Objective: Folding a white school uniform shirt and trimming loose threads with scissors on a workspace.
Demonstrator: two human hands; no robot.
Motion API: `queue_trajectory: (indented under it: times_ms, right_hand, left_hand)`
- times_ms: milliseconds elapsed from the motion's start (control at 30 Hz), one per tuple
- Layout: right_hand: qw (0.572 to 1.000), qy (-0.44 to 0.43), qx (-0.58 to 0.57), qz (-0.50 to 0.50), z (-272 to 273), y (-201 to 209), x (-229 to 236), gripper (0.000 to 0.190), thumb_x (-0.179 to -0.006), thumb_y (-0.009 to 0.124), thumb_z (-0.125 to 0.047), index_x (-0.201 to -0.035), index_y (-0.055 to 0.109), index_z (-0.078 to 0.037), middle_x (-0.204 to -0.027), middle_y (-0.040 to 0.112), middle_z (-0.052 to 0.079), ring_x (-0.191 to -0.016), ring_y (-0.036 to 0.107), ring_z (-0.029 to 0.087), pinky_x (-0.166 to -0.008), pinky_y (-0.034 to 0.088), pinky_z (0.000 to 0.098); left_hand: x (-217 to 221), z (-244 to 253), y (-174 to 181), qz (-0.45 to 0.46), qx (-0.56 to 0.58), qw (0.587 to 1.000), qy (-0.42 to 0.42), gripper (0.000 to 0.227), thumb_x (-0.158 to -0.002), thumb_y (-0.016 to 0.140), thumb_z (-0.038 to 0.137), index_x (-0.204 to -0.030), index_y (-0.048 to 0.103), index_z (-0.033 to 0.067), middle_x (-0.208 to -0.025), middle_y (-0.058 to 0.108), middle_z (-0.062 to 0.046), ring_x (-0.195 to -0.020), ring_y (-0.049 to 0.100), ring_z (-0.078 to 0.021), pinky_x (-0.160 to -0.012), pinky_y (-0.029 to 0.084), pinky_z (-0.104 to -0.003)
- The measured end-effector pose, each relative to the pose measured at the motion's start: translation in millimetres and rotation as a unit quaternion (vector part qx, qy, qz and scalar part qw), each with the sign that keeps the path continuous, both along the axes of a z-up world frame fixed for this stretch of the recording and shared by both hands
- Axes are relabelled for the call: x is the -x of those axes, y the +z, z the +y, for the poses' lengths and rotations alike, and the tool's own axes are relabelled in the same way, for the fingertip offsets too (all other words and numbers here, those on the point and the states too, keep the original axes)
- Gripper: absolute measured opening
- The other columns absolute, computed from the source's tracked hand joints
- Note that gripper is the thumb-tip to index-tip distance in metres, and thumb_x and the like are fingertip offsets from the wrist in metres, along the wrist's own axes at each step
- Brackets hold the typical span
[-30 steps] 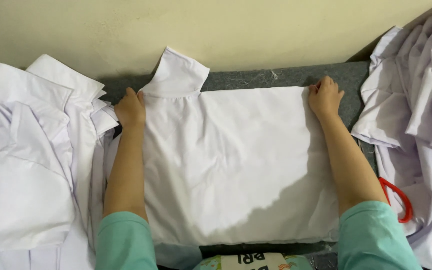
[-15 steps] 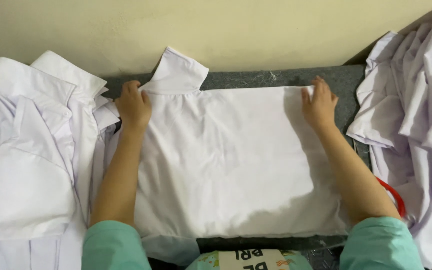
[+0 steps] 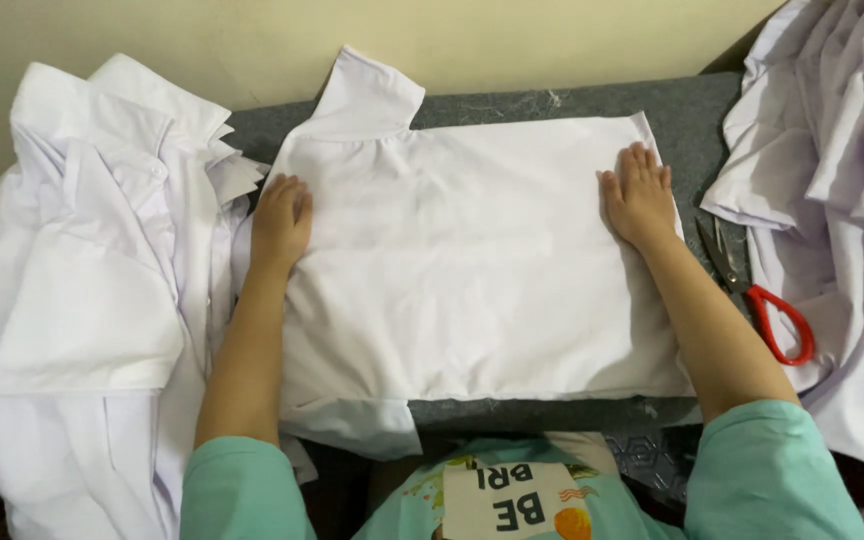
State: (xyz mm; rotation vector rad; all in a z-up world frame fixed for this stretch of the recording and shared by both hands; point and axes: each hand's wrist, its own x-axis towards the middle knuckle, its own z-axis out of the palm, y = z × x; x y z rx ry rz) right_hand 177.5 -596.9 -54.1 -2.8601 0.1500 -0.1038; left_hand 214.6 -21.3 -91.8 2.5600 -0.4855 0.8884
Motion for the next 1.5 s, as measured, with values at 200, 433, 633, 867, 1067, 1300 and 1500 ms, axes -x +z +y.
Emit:
queue_trajectory:
  times_ms: [200,433,633,867,1067,1300,1500]
  right_hand:
    - [0.998,-0.022,-0.044,0.037,18,18,73,0.080,-0.111,0.023,-0.058,-0.162,0.027,0.003,-0.170,0.019,0.025,-0.158,0.012,0.038,-0.127,0.012,0.0555]
    - [0.995,-0.004,0.024,0.094,1,28,112,0.073,-0.111,0.012,-0.058,-0.167,0.018,-0.011,-0.174,0.012,0.013,-0.160,0.004,0.030,-0.128,0.002,0.0571]
    - [0.997,0.033,-0.066,0.024,-3,55,142,0.067,-0.110,0.036,-0.042,-0.163,0.027,-0.001,-0.169,0.020,0.025,-0.152,0.021,0.044,-0.124,0.016,0.0614]
    - [0.994,-0.099,-0.042,-0.006,-50,56,222,0.029,-0.105,0.069,-0.026,-0.122,0.073,-0.004,-0.089,0.074,0.013,-0.082,0.068,0.030,-0.074,0.052,0.0423]
    - [0.987,-0.098,-0.052,0.118,-38,66,248,0.051,-0.096,0.066,-0.030,-0.138,0.063,-0.002,-0.110,0.077,0.018,-0.109,0.068,0.038,-0.092,0.052,0.0486]
    - [0.986,-0.147,-0.012,0.082,-35,62,277,0.042,-0.098,0.066,-0.034,-0.118,0.057,0.001,-0.123,0.054,0.025,-0.100,0.061,0.052,-0.082,0.049,0.0615]
    - [0.972,-0.170,-0.041,0.160,-39,42,293,0.050,-0.099,0.062,-0.047,-0.109,0.063,0.002,-0.098,0.074,0.023,-0.095,0.068,0.046,-0.078,0.049,0.0519]
  left_hand:
    - [59,-16,31,0.088,-0.090,0.986,0.111,0.041,-0.104,0.061,0.042,-0.128,0.071,0.0109,-0.135,0.069,-0.013,-0.139,0.055,-0.0335,-0.110,0.041,-0.058]
    - [111,-14,40,0.234,-0.102,0.957,0.140,0.065,-0.111,0.032,0.059,-0.159,0.042,0.0158,-0.165,0.040,-0.013,-0.153,0.034,-0.0282,-0.115,0.020,-0.072]
    - [136,5,31,-0.002,-0.072,0.991,0.114,0.036,-0.102,0.067,0.034,-0.129,0.070,0.0110,-0.133,0.068,-0.010,-0.125,0.064,-0.0285,-0.105,0.044,-0.055]
    - [258,-6,70,0.091,0.132,0.978,0.136,0.054,-0.096,0.070,0.009,-0.142,0.049,-0.0085,-0.125,0.058,-0.027,-0.115,0.055,-0.0415,-0.103,0.044,-0.049]
    - [281,-3,54,0.212,0.124,0.937,0.247,0.040,-0.103,0.064,0.023,-0.129,0.059,-0.0068,-0.092,0.068,-0.015,-0.095,0.062,-0.0398,-0.085,0.047,-0.051]
    - [268,-8,40,0.295,0.063,0.902,0.308,0.049,-0.113,0.049,0.045,-0.094,0.058,0.0011,-0.082,0.068,-0.026,-0.082,0.063,-0.0542,-0.074,0.045,-0.061]
    - [273,7,47,0.316,0.222,0.878,0.284,0.043,-0.109,0.058,0.048,-0.113,0.061,0.0049,-0.072,0.054,-0.010,-0.071,0.056,-0.0328,-0.072,0.044,-0.049]
